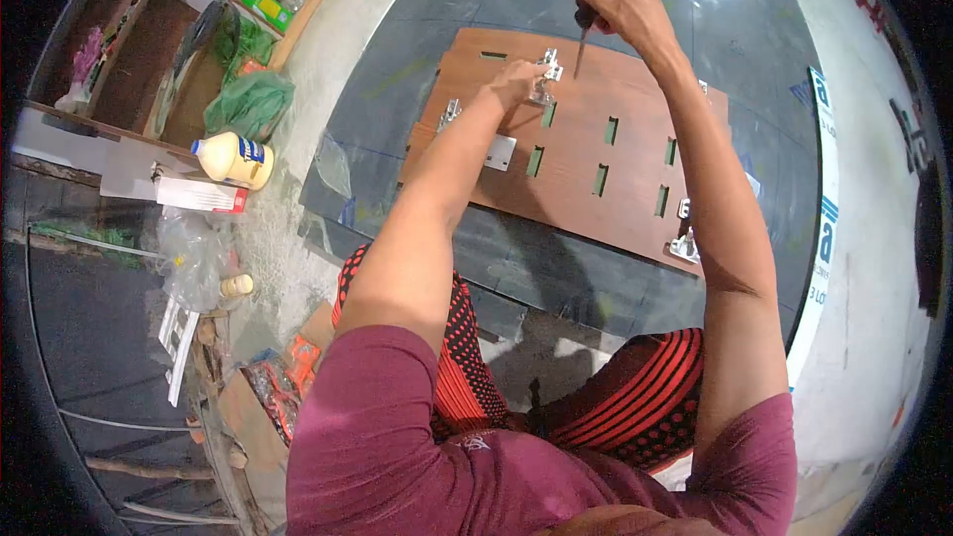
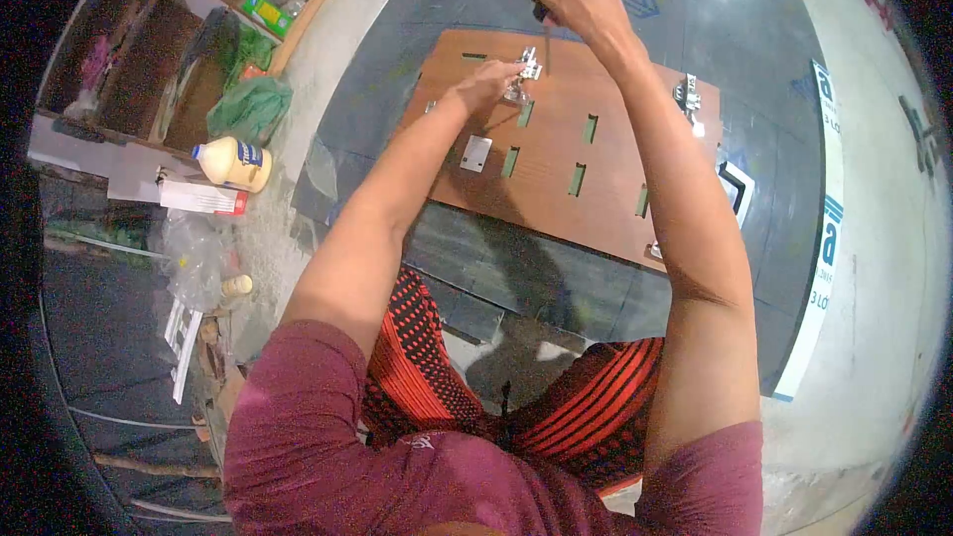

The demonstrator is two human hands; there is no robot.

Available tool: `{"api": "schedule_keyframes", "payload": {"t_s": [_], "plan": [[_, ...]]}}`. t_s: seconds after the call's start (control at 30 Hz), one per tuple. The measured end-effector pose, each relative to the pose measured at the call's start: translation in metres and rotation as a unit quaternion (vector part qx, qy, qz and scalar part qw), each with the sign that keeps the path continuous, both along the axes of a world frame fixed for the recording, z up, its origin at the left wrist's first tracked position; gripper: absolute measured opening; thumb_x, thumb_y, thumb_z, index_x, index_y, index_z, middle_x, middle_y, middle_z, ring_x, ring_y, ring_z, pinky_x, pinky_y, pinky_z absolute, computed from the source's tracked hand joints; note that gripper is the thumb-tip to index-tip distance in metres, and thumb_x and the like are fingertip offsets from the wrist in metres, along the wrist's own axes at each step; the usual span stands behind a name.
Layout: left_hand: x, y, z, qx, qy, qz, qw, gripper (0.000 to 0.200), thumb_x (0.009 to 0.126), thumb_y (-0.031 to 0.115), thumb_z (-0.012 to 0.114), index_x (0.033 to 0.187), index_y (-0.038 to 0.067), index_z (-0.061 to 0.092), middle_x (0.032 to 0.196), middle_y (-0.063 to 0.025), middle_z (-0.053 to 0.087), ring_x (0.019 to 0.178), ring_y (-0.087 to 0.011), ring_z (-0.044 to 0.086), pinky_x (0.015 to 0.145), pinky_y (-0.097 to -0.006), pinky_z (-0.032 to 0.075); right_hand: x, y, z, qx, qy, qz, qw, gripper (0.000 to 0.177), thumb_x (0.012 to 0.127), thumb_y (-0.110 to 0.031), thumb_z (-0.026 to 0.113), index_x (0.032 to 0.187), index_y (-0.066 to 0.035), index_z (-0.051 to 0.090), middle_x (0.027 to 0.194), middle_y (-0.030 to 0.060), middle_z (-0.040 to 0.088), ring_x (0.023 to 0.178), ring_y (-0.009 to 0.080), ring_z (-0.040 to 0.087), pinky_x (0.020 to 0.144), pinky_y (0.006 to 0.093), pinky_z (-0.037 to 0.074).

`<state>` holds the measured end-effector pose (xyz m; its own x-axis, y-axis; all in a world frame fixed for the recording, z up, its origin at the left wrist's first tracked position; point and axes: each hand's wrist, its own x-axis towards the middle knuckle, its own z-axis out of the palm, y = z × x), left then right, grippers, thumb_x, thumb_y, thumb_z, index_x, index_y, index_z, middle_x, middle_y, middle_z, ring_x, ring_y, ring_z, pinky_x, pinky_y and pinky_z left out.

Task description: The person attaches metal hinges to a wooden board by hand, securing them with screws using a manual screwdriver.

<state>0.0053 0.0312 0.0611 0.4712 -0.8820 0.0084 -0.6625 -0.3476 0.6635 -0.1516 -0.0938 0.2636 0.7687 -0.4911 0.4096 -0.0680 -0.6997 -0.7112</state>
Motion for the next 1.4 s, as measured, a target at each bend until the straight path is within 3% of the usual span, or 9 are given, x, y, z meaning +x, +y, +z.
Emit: {"api": "schedule_keyframes", "payload": {"t_s": [0.07, 0.1, 0.2, 0.53, 0.87, 0.97, 1.17, 1.33, 1.4], "plan": [[0.005, -0.005, -0.006, 0.003, 0.094, 0.075, 0.993, 0.023, 0.088, 0.011, 0.042, 0.103, 0.007, 0.059, 0.077, -0.0122, 0.061, 0.069, -0.0222, 0.057, 0.064, -0.0356, 0.044, -0.001, 0.003, -0.008, 0.051, 0.029, 0.036, 0.998, 0.043, 0.077, -0.041, 0.061, 0.088, 0.001, 0.057, 0.067, 0.0132, 0.063, 0.063, 0.0223, 0.064, 0.063, 0.0333, 0.049], [0.003, -0.001, 0.0, 0.002, 0.006, 0.027, 1.0, 0.022, 0.088, 0.011, 0.043, 0.103, 0.008, 0.059, 0.077, -0.012, 0.061, 0.068, -0.0226, 0.057, 0.064, -0.0357, 0.044, -0.002, 0.005, -0.015, 0.052, -0.012, 0.086, 0.995, 0.049, 0.078, -0.046, 0.06, 0.086, 0.002, 0.054, 0.061, 0.0127, 0.06, 0.046, 0.0161, 0.059, 0.046, 0.0276, 0.049], [0.0, 0.0, 0.003, -0.001, -0.03, -0.008, 1.0, 0.02, 0.088, 0.012, 0.043, 0.1, 0.008, 0.059, 0.078, -0.0115, 0.061, 0.068, -0.0236, 0.057, 0.064, -0.0358, 0.044, 0.006, 0.008, -0.037, -0.041, -0.009, 0.084, 0.996, 0.047, 0.079, -0.045, 0.06, 0.087, 0.001, 0.054, 0.061, 0.0122, 0.06, 0.049, 0.0154, 0.06, 0.047, 0.0275, 0.049], [-0.011, 0.003, 0.025, 0.05, -0.129, -0.01, 0.99, 0.021, 0.088, 0.022, 0.045, 0.095, 0.008, 0.059, 0.084, -0.018, 0.061, 0.084, -0.0354, 0.058, 0.071, -0.0397, 0.044, 0.008, 0.018, -0.053, -0.028, 0.011, 0.119, 0.992, 0.039, 0.08, -0.038, 0.06, 0.089, -0.001, 0.054, 0.066, 0.0113, 0.062, 0.054, 0.0162, 0.062, 0.051, 0.0273, 0.05], [-0.015, 0.005, 0.035, 0.106, -0.167, -0.036, 0.98, 0.022, 0.083, 0.024, 0.049, 0.098, 0.011, 0.058, 0.094, -0.0145, 0.062, 0.091, -0.0313, 0.059, 0.077, -0.0408, 0.046, 0.006, 0.013, -0.049, 0.057, 0.068, 0.185, 0.979, 0.038, 0.079, -0.033, 0.064, 0.094, 0.0, 0.051, 0.074, 0.0132, 0.061, 0.06, 0.016, 0.063, 0.055, 0.0283, 0.051], [-0.006, -0.007, 0.03, 0.184, -0.231, -0.048, 0.954, 0.021, 0.083, 0.022, 0.05, 0.098, 0.011, 0.059, 0.095, -0.0145, 0.062, 0.092, -0.0318, 0.059, 0.077, -0.0418, 0.046, 0.004, 0.008, -0.047, 0.13, 0.062, 0.252, 0.957, 0.044, 0.077, -0.035, 0.065, 0.098, 0.0, 0.05, 0.077, 0.0194, 0.062, 0.075, 0.0311, 0.063, 0.065, 0.0397, 0.049], [-0.006, -0.001, 0.023, 0.11, -0.151, -0.015, 0.982, 0.021, 0.084, 0.02, 0.048, 0.1, 0.015, 0.061, 0.094, -0.0149, 0.062, 0.092, -0.0328, 0.059, 0.078, -0.0426, 0.046, 0.005, 0.011, -0.051, -0.115, 0.075, 0.061, 0.989, 0.041, 0.076, -0.034, 0.068, 0.094, -0.002, 0.05, 0.073, 0.0105, 0.06, 0.065, 0.0175, 0.061, 0.054, 0.0293, 0.049], [0.006, -0.001, 0.021, 0.095, -0.127, -0.061, 0.985, 0.022, 0.084, 0.021, 0.048, 0.099, 0.017, 0.063, 0.095, -0.0155, 0.062, 0.09, -0.034, 0.059, 0.074, -0.0425, 0.046, 0.0, 0.002, -0.049, 0.206, 0.038, 0.285, 0.935, 0.05, 0.074, -0.038, 0.07, 0.101, -0.001, 0.051, 0.074, 0.0113, 0.06, 0.065, 0.0183, 0.06, 0.057, 0.0311, 0.05], [0.009, 0.0, 0.023, 0.115, -0.096, -0.038, 0.988, 0.022, 0.083, 0.021, 0.05, 0.101, 0.018, 0.063, 0.094, -0.0157, 0.062, 0.089, -0.034, 0.059, 0.074, -0.0425, 0.046, 0.002, 0.0, -0.052, 0.187, 0.039, 0.278, 0.941, 0.052, 0.073, -0.039, 0.07, 0.104, -0.001, 0.05, 0.074, 0.0117, 0.061, 0.065, 0.0184, 0.061, 0.058, 0.0316, 0.05]]}}
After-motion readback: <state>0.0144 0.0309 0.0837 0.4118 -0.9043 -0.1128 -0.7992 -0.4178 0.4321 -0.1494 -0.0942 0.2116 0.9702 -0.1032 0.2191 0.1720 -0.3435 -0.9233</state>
